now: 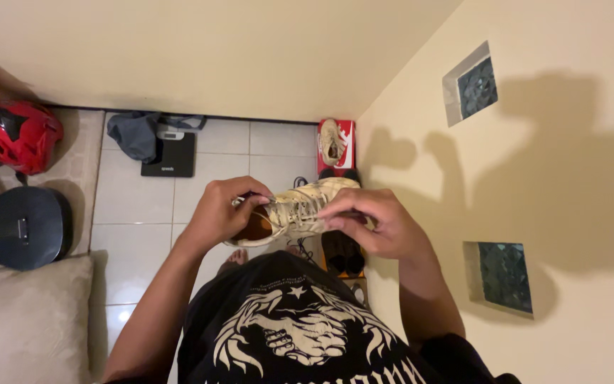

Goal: The person removes the laces from a single off-white sneaker and then re-laces it by threading the laces through the eyelets and tying a knot. The task is performed by hand without tools.

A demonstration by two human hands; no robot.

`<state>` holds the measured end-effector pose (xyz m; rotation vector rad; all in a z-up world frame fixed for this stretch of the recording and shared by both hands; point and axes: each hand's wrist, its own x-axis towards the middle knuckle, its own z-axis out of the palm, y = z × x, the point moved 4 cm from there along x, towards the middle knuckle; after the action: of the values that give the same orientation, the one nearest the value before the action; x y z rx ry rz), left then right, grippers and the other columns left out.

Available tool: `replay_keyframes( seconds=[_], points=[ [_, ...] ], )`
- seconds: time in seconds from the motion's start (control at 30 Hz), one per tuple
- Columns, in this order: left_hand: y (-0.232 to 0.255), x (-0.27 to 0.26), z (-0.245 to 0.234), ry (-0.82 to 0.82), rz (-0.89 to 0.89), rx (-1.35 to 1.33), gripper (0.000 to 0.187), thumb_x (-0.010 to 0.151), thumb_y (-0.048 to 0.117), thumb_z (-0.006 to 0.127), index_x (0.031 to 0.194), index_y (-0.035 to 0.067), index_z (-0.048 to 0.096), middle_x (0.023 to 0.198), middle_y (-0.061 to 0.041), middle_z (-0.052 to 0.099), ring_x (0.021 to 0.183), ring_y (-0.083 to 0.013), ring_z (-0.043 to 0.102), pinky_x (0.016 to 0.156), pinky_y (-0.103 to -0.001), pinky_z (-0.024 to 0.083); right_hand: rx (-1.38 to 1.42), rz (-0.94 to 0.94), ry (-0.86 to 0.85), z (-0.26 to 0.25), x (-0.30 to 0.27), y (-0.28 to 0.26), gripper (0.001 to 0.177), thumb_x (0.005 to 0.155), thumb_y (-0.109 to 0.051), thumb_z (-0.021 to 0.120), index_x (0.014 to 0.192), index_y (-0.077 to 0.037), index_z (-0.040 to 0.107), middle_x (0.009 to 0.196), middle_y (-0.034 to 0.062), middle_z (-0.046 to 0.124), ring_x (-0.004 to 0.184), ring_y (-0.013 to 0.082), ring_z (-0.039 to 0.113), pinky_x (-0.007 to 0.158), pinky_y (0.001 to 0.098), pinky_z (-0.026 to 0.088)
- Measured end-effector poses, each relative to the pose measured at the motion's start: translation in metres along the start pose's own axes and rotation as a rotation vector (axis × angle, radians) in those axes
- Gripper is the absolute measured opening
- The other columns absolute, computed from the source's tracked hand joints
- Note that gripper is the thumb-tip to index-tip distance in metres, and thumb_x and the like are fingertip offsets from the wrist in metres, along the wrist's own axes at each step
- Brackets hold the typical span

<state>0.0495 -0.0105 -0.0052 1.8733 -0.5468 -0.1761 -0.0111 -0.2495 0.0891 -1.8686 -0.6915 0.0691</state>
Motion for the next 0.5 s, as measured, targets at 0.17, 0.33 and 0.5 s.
replay_keyframes(
  seconds=[0.17, 0.33, 0.5],
  points=[
    [0.004, -0.013, 0.005, -0.01, 0.047, -0.092, 0.009, 0.087, -0.005, 0.071, 0.094, 0.0, 0.074, 0.09, -0.009, 0.077, 0.081, -0.0213, 0.077, 0.075, -0.03, 0.059, -0.119, 0.031, 0.085, 0.003, 0.001, -0.003, 0.026, 0.092, 0.008, 0.071, 0.116, -0.002, 0.072, 0.099, 0.0081, 0.077, 0.086, 0.0136, 0.077, 0.072, 0.025, 0.058],
    [0.004, -0.018, 0.007, -0.045, 0.119, -0.082, 0.014, 0.087, -0.008, 0.068, 0.096, 0.001, 0.073, 0.093, -0.01, 0.077, 0.082, -0.0205, 0.078, 0.076, -0.03, 0.062, -0.16, 0.186, 0.155, 0.002, 0.001, 0.003, 0.015, 0.091, 0.004, 0.074, 0.103, -0.003, 0.074, 0.091, 0.005, 0.074, 0.069, 0.0099, 0.065, 0.058, 0.0239, 0.047],
    [0.021, -0.022, 0.01, -0.091, 0.352, 0.149, 0.022, 0.083, -0.009, 0.066, 0.1, 0.003, 0.073, 0.098, -0.011, 0.078, 0.084, -0.021, 0.077, 0.079, -0.032, 0.064, -0.235, 0.139, 0.12, 0.006, 0.004, 0.0, 0.013, 0.087, -0.001, 0.08, 0.099, -0.004, 0.076, 0.085, 0.0037, 0.07, 0.067, 0.0099, 0.06, 0.057, 0.0252, 0.045]
  ],
)
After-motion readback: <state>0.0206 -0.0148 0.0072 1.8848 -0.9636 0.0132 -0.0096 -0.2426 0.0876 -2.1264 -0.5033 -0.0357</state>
